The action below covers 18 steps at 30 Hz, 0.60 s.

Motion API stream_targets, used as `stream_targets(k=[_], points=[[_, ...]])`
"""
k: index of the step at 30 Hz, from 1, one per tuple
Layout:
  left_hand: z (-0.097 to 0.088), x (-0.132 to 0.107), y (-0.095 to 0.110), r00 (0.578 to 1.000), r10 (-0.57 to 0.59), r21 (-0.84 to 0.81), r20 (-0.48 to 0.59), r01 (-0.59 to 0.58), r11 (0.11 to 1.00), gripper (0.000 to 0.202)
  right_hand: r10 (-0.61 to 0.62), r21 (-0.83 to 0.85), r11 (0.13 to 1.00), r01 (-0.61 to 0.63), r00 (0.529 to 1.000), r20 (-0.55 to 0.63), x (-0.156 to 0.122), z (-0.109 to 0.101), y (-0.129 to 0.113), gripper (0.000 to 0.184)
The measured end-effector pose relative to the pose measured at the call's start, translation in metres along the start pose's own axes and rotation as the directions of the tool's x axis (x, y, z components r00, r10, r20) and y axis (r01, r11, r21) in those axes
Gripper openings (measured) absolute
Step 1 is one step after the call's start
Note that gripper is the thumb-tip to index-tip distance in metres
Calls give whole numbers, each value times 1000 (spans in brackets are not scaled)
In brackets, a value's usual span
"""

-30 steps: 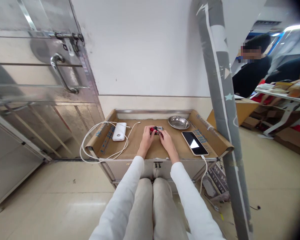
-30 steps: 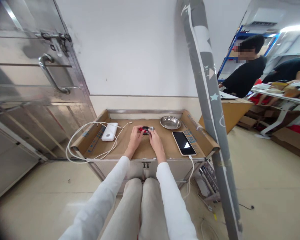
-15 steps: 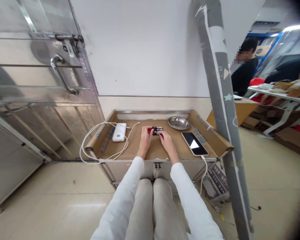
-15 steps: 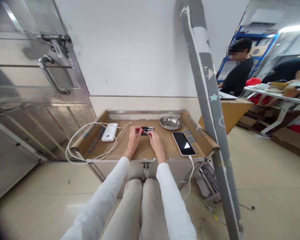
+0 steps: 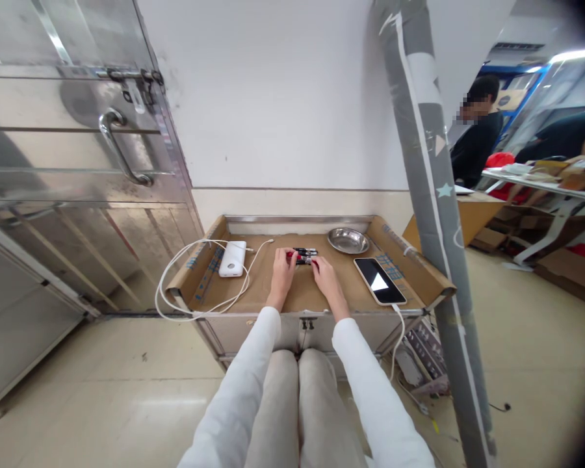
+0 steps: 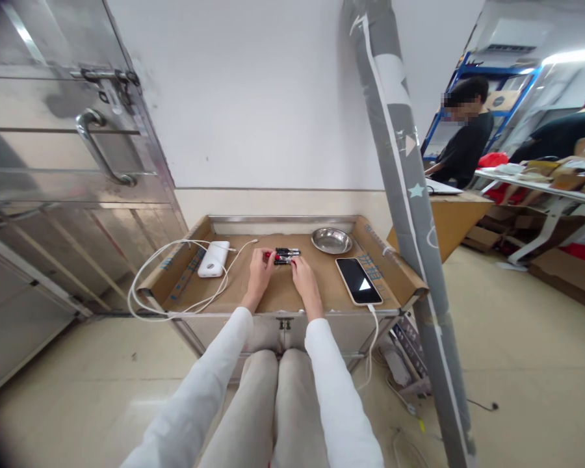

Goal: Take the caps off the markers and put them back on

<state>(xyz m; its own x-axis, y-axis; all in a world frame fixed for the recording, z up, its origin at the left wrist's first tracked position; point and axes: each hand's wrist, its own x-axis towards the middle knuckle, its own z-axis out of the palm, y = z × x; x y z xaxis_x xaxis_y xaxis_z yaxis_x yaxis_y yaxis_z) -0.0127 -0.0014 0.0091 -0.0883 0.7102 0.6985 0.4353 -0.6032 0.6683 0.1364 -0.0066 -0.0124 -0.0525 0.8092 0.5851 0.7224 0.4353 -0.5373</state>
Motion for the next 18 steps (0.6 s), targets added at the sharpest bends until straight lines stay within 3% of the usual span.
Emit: stream_targets(k=[18], points=[[-1, 0, -3, 998, 28, 63, 53, -31, 998, 13, -5, -63, 998, 3, 1000, -20, -1, 1, 3, 26]])
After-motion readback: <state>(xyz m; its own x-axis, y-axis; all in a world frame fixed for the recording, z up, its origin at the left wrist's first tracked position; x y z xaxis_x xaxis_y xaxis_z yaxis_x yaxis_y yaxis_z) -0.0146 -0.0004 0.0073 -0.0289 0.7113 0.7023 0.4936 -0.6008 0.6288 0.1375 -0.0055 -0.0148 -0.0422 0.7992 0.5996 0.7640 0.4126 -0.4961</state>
